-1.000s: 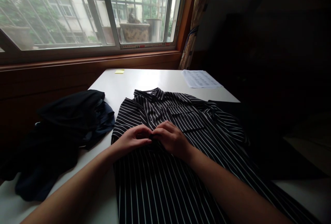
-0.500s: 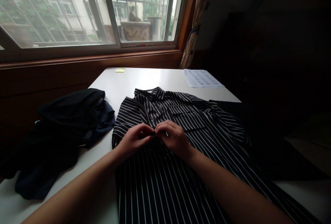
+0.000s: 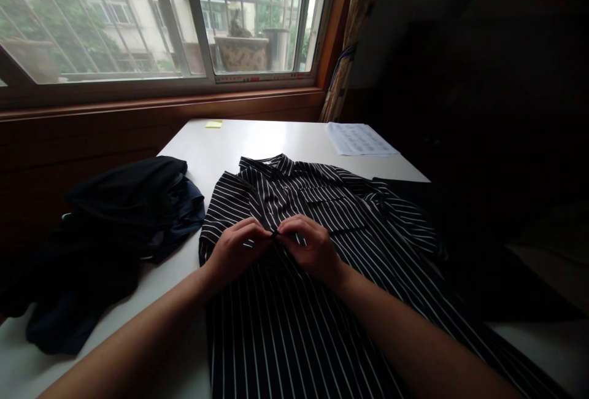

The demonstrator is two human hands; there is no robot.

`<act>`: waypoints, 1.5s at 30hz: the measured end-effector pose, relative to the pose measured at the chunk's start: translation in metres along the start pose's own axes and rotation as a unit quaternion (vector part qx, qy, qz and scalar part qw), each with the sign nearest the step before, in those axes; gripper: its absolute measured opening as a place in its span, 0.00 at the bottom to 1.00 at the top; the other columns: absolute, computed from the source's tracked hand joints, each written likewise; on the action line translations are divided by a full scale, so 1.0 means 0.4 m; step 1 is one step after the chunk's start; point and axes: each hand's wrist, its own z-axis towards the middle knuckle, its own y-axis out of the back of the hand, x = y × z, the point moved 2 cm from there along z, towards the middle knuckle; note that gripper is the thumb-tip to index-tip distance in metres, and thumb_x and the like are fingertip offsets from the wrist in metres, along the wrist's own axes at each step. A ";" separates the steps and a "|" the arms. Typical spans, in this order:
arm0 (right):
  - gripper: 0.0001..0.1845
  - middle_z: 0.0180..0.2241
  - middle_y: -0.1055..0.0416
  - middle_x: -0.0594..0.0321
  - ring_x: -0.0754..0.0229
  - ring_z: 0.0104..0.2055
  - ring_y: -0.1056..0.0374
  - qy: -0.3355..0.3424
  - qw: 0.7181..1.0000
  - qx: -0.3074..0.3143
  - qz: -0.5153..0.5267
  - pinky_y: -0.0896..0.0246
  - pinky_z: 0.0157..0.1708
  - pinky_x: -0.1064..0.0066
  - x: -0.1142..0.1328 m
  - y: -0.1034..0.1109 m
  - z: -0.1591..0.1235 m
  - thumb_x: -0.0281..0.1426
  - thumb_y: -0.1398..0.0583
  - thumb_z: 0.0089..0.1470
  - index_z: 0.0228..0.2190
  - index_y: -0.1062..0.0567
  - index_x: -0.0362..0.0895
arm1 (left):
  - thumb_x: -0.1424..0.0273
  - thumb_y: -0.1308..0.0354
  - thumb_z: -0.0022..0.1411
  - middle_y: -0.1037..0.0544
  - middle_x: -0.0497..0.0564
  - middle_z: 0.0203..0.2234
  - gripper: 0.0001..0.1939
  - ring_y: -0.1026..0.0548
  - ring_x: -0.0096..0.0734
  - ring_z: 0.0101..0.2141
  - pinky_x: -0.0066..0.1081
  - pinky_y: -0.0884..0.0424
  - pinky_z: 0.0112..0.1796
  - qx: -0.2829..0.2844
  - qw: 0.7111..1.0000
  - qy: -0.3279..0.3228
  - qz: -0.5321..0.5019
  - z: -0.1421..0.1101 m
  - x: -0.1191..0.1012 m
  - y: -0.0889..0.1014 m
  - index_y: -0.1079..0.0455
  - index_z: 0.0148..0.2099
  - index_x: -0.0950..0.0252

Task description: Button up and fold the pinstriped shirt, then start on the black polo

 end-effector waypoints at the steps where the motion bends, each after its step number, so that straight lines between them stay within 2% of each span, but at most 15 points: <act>1: 0.08 0.36 0.25 0.62 0.58 0.40 0.27 0.001 1.000 -0.001 0.000 0.28 0.43 0.63 0.001 -0.001 0.000 0.24 0.39 0.59 0.39 0.26 0.48 | 0.72 0.41 0.66 0.25 0.50 0.32 0.03 0.25 0.28 0.32 0.28 0.27 0.34 0.000 1.000 -0.008 0.004 0.000 -0.003 0.001 0.27 0.41 0.64; 6: 0.12 0.38 0.26 0.61 0.59 0.40 0.28 0.005 1.000 0.008 0.004 0.28 0.43 0.65 0.006 -0.003 -0.002 0.23 0.41 0.61 0.44 0.25 0.49 | 0.73 0.40 0.66 0.24 0.51 0.33 0.05 0.25 0.27 0.32 0.27 0.26 0.34 -0.010 0.997 -0.056 0.053 -0.004 -0.014 0.005 0.25 0.43 0.63; 14: 0.11 0.37 0.29 0.61 0.59 0.39 0.30 0.003 1.000 0.021 0.011 0.29 0.40 0.64 0.004 -0.003 -0.006 0.21 0.43 0.61 0.39 0.27 0.48 | 0.75 0.39 0.64 0.24 0.50 0.33 0.07 0.26 0.27 0.32 0.28 0.27 0.34 -0.005 0.986 -0.121 0.118 -0.008 -0.014 0.003 0.26 0.44 0.62; 17: 0.10 0.37 0.29 0.60 0.59 0.38 0.30 0.008 1.000 0.018 0.004 0.29 0.39 0.65 0.007 -0.003 -0.003 0.21 0.44 0.61 0.39 0.28 0.48 | 0.75 0.40 0.65 0.24 0.51 0.34 0.07 0.26 0.27 0.33 0.28 0.27 0.34 0.001 0.987 -0.117 0.110 -0.006 -0.019 0.001 0.26 0.45 0.62; 23: 0.10 0.37 0.29 0.60 0.58 0.40 0.30 0.012 1.000 0.002 -0.006 0.29 0.41 0.63 0.009 0.000 -0.001 0.21 0.44 0.62 0.39 0.29 0.48 | 0.75 0.43 0.67 0.23 0.52 0.34 0.07 0.24 0.28 0.34 0.28 0.25 0.36 0.002 0.996 -0.072 0.045 0.002 -0.037 0.009 0.26 0.46 0.64; 28: 0.10 0.37 0.29 0.60 0.58 0.40 0.30 0.033 0.999 0.012 -0.018 0.29 0.41 0.62 0.012 0.002 -0.003 0.22 0.44 0.62 0.40 0.29 0.49 | 0.75 0.42 0.67 0.21 0.51 0.34 0.06 0.23 0.28 0.33 0.28 0.25 0.36 -0.015 0.998 -0.047 0.048 -0.005 -0.024 0.008 0.27 0.45 0.63; 37: 0.10 0.38 0.32 0.60 0.59 0.38 0.32 0.071 0.996 0.016 -0.053 0.28 0.38 0.66 0.018 0.001 -0.010 0.22 0.43 0.62 0.42 0.28 0.49 | 0.75 0.41 0.66 0.22 0.52 0.35 0.10 0.24 0.27 0.33 0.27 0.25 0.36 -0.001 0.996 -0.065 0.067 -0.012 -0.014 0.001 0.27 0.49 0.63; 45: 0.10 0.36 0.34 0.61 0.59 0.37 0.32 0.081 0.994 0.002 -0.079 0.28 0.37 0.65 0.021 0.002 -0.016 0.24 0.43 0.62 0.41 0.27 0.51 | 0.75 0.43 0.67 0.21 0.52 0.34 0.10 0.24 0.29 0.33 0.29 0.26 0.36 0.007 0.985 -0.129 0.110 -0.013 -0.022 0.010 0.28 0.50 0.63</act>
